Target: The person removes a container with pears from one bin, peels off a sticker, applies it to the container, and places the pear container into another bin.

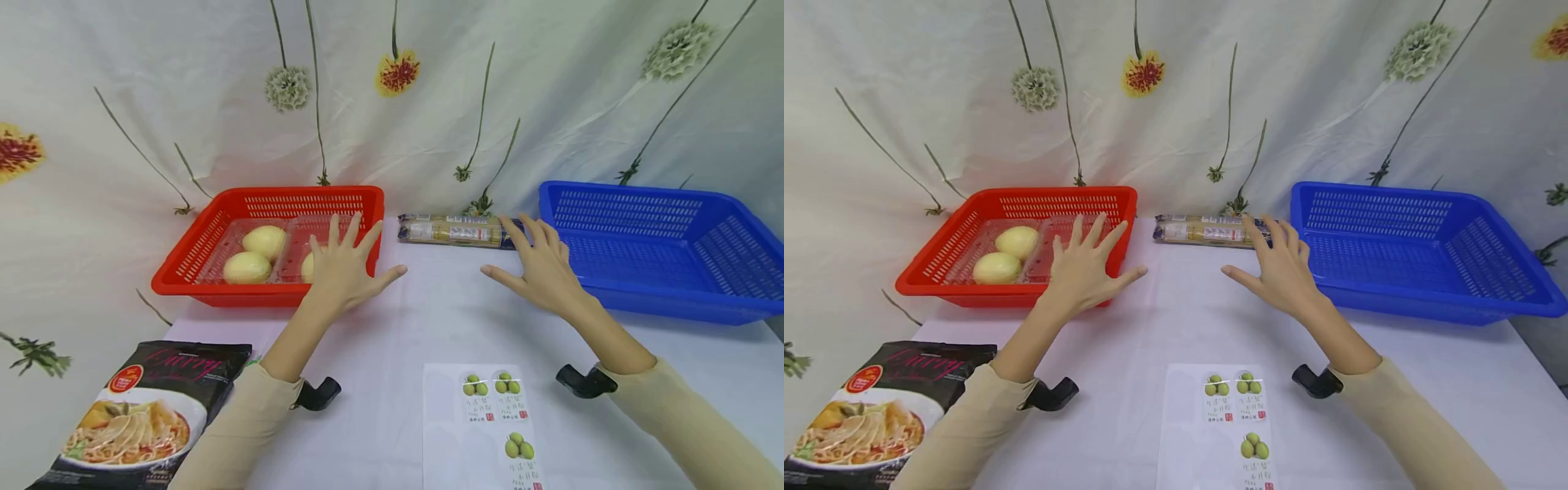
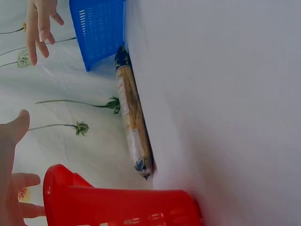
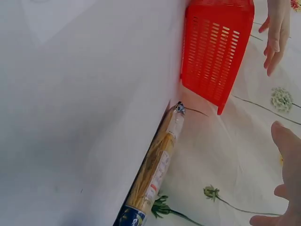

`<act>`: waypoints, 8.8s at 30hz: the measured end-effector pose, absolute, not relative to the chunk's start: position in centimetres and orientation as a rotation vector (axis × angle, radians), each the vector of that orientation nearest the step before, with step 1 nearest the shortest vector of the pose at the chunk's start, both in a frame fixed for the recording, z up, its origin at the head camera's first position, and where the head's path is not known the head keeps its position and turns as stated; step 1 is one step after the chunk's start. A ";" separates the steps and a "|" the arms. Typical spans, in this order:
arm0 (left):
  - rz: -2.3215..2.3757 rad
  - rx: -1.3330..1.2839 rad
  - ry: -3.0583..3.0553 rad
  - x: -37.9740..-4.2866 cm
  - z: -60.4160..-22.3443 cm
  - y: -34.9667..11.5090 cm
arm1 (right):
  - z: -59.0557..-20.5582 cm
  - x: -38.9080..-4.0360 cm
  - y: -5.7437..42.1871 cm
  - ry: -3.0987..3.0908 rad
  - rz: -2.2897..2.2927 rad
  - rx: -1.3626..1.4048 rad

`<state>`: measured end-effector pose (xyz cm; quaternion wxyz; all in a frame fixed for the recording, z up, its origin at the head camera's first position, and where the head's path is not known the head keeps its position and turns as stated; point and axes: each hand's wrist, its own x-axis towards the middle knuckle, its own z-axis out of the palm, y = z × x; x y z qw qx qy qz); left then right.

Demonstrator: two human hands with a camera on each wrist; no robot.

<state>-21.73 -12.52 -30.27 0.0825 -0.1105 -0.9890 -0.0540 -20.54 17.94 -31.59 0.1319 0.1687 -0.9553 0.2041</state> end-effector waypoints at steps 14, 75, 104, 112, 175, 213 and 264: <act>-0.166 -0.148 -2.756 -21.2 -30.2 -18.9 | -30.3 -25.4 9.4 -2.808 1.012 0.828; -0.797 0.070 -2.922 -23.0 -30.0 -25.1 | -28.0 -30.6 -6.0 -3.144 1.412 0.548; -1.986 -0.397 -2.302 -21.8 -26.1 -20.7 | -24.0 -25.8 5.1 -2.737 1.957 0.458; -2.043 -0.467 -2.277 -22.4 -26.8 -17.8 | -24.4 -24.6 8.6 -2.735 1.905 0.444; -2.507 0.168 -1.933 -20.4 -39.0 -4.7 | -36.5 -16.2 13.9 -2.466 2.114 -0.174; -2.417 0.328 -2.173 -18.2 -37.8 -4.9 | -36.6 -22.2 17.5 -2.297 2.268 -0.341; -0.779 -1.482 -3.046 -14.7 -36.2 -4.5 | -38.0 -12.1 19.6 -2.905 1.091 0.817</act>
